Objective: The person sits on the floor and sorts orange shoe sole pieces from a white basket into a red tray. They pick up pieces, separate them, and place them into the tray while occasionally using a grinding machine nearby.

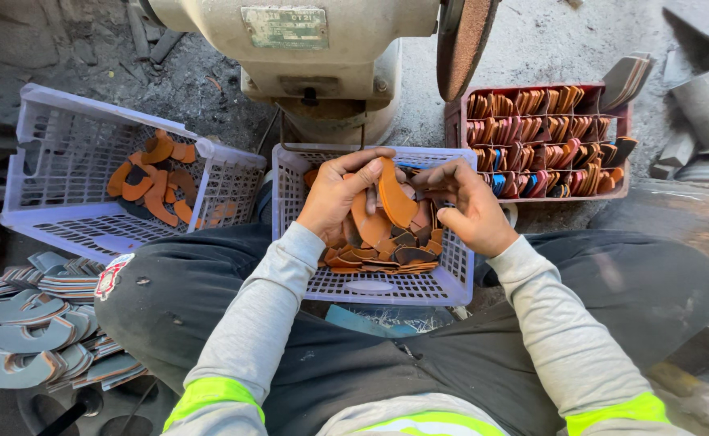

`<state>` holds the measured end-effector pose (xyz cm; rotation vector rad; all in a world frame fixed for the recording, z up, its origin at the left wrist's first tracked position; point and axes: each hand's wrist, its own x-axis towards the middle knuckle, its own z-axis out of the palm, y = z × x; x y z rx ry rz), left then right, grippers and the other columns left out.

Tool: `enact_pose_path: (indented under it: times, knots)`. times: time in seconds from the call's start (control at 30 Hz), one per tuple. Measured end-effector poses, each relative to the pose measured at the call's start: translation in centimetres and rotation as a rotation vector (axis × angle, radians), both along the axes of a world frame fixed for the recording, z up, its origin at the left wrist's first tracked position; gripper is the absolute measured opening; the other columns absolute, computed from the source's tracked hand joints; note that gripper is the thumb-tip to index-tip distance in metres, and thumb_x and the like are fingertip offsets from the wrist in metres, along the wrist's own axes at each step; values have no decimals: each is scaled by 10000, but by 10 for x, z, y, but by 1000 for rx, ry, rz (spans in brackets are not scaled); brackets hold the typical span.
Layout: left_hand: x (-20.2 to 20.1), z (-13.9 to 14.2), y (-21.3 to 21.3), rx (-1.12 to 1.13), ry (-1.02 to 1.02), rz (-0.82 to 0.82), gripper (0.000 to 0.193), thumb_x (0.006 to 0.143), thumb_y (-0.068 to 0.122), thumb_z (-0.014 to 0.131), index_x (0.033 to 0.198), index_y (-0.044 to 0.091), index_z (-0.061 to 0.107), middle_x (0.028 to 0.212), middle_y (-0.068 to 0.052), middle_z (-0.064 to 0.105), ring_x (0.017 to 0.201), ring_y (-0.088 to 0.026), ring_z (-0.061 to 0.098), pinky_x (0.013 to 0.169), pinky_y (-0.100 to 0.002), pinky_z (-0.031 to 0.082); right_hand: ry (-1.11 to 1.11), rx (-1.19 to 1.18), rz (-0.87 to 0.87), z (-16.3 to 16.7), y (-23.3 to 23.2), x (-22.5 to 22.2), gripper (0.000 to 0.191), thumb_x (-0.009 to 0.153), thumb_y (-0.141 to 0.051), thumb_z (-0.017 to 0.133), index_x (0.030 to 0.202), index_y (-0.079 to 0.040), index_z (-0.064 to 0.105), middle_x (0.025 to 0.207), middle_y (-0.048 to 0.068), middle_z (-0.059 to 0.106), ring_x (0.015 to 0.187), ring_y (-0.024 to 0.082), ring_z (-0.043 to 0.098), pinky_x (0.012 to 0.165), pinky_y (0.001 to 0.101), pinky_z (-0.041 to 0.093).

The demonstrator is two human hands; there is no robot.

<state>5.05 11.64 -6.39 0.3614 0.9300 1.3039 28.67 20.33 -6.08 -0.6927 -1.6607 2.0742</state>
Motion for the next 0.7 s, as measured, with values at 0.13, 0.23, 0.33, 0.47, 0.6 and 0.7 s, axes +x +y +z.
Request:
enact_pose_path:
  times: [0.13,0.23,0.33,0.47,0.6,0.7]
  knots:
    - [1,3,0,5,19,-20,375,1016,174,663,1329,-32,648,1065,-155,758,614,-87,584,602,-221,524,-3,-37,-6,-7,-4,2,299,894,94,455,1169,-25,457,1308,141,601,1282,227,603,1131,405,494]
    - [1,-1,-1,-11,38,-28,366,1016,176,657,1325,-19,651,1050,-159,767,603,-83,582,595,-220,526,-47,-52,-8,-3,-8,0,235,934,51,508,1154,-27,483,1274,126,625,1123,172,626,1021,365,537]
    - [2,-9,-2,-10,80,-17,351,1020,180,652,1313,-13,661,1040,-149,771,602,-80,588,583,-217,519,-86,111,-1,7,-11,-4,237,936,-22,652,1129,-26,514,1220,88,631,969,112,600,904,303,540]
    - [13,-23,-1,1,111,55,333,1025,172,666,1293,-26,680,1021,-129,758,607,-79,587,573,-221,503,-360,369,16,18,-19,-13,326,837,-142,832,1060,-38,618,847,31,629,726,74,577,681,255,494]
    - [19,-27,-1,-17,161,92,333,1017,179,666,1281,-23,689,987,-98,760,594,-76,583,553,-224,495,-414,381,13,20,-22,-15,294,869,-150,811,1064,-37,622,742,2,583,669,59,526,632,241,461]
    - [18,-22,-1,-61,155,76,366,1012,199,670,1305,-20,682,888,-76,725,567,-88,586,525,-234,495,-386,311,15,17,-20,-14,274,898,-139,785,1075,-34,605,767,0,564,694,62,510,640,242,451]
